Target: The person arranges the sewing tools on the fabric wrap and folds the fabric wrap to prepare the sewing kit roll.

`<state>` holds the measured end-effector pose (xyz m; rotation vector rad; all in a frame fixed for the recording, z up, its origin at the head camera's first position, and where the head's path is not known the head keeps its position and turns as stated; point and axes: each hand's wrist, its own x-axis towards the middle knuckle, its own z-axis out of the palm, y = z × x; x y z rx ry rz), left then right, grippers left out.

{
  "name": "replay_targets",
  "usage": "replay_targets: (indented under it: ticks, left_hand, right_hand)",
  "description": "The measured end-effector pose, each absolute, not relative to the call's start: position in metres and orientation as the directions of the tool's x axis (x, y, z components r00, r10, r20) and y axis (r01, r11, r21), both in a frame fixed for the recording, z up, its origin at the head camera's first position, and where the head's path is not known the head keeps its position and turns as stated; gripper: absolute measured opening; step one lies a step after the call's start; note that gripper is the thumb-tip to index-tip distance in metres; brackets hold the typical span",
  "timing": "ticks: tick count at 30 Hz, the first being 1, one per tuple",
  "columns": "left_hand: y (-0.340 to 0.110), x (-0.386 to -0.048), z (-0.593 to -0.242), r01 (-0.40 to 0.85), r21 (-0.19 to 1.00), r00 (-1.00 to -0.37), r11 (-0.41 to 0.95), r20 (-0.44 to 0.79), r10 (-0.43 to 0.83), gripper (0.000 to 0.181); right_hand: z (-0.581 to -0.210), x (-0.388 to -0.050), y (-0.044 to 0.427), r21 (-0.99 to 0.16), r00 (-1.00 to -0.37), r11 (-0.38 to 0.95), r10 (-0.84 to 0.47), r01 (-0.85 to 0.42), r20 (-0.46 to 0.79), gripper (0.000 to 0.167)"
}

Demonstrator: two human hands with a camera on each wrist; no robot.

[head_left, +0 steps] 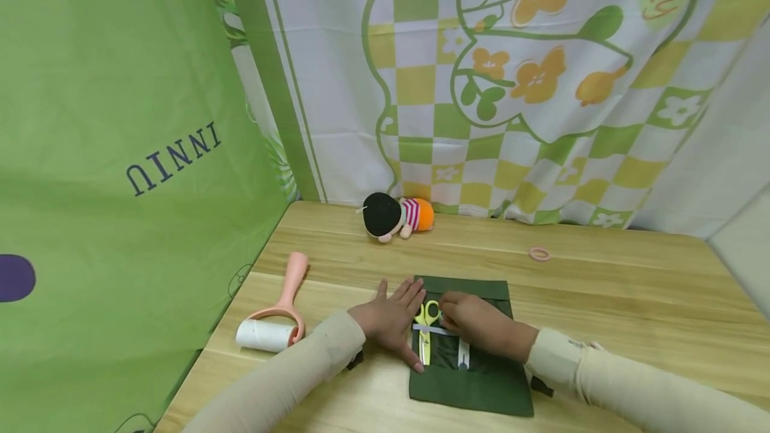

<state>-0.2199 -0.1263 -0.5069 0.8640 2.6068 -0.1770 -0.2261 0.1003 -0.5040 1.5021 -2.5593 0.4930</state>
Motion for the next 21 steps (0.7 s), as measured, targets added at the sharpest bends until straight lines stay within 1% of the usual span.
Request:
replay_targets:
  ticks: [3, 6, 10, 13, 15, 18, 21]
  left_hand:
    - [-0.126, -0.219, -0.507, 0.603, -0.036, -0.743, 0.797, -0.390, 0.544, 0.141]
    - [-0.125, -0.218, -0.506, 0.605, -0.076, -0.751, 0.793, -0.387, 0.535, 0.141]
    - [-0.123, -0.217, -0.504, 0.603, -0.080, -0.751, 0.793, -0.392, 0.532, 0.140]
    - [-0.123, -0.217, -0.504, 0.603, -0.076, -0.750, 0.794, -0.393, 0.532, 0.140]
    - [-0.122, -0.218, -0.504, 0.601, -0.084, -0.752, 0.795, -0.396, 0.527, 0.141]
    - [-0.122, -0.218, -0.505, 0.597, -0.088, -0.755, 0.798, -0.398, 0.521, 0.141]
    - [-0.123, -0.219, -0.505, 0.595, -0.077, -0.754, 0.800, -0.398, 0.523, 0.141]
  right_hand:
    - [-0.502, -0.226, 0.099, -0.234, -0.475, 0.424, -0.846, -0.875, 0.243, 0.004]
    - [-0.499, -0.229, 0.098, -0.291, -0.463, 0.400, -0.865, -0.869, 0.195, 0.004]
    - [-0.496, -0.232, 0.097, -0.387, -0.431, 0.357, -0.895, -0.850, 0.120, 0.009]
    - [-0.494, -0.233, 0.096, -0.449, -0.416, 0.335, -0.905, -0.828, 0.091, 0.012]
    - [-0.494, -0.235, 0.097, -0.482, -0.425, 0.333, -0.901, -0.810, 0.091, 0.011]
    - [-0.494, -0.241, 0.099, -0.547, -0.467, 0.347, -0.879, -0.762, 0.094, 0.008]
    - [-0.495, -0.248, 0.101, -0.613, -0.512, 0.379, -0.857, -0.693, 0.049, 0.008]
